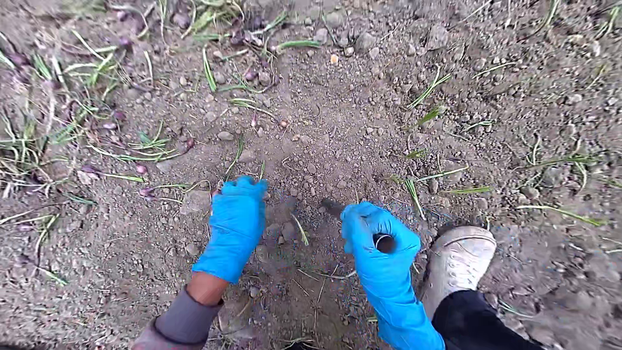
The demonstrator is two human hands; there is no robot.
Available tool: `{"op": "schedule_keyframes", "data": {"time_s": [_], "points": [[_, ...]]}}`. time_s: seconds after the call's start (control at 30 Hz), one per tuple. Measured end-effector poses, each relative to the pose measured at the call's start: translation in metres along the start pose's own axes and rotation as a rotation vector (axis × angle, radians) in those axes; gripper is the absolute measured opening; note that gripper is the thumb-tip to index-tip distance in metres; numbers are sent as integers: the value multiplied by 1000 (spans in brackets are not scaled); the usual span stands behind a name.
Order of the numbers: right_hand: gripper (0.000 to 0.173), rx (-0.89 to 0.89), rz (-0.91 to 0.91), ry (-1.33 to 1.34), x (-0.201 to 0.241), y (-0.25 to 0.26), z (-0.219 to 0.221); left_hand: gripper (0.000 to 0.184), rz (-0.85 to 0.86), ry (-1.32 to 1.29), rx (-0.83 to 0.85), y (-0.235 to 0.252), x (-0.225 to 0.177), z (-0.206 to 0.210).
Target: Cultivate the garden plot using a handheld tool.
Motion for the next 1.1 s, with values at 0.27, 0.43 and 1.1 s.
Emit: {"op": "schedule_keyframes", "data": {"time_s": [0.27,0.43,1.1], "points": [[25,33,-16,19,-3,-5,5,18,-8,40,-46,43,57,43],[24,-10,113,-37,22,7,6,22,3,-50,-230,30,113,-88],[22,14,-65,84,33,39,17,20,274,-584,-184,129,-6,-82]]}}
Point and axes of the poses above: each hand's wrist, its own y-axis towards the middle knuckle, its own z-axis out of the palm, x = y × z, the point moved 3 cm from there along y, towards the middle knuckle, and after that the axes turned 4 degrees about z, right-handed, at the moved point
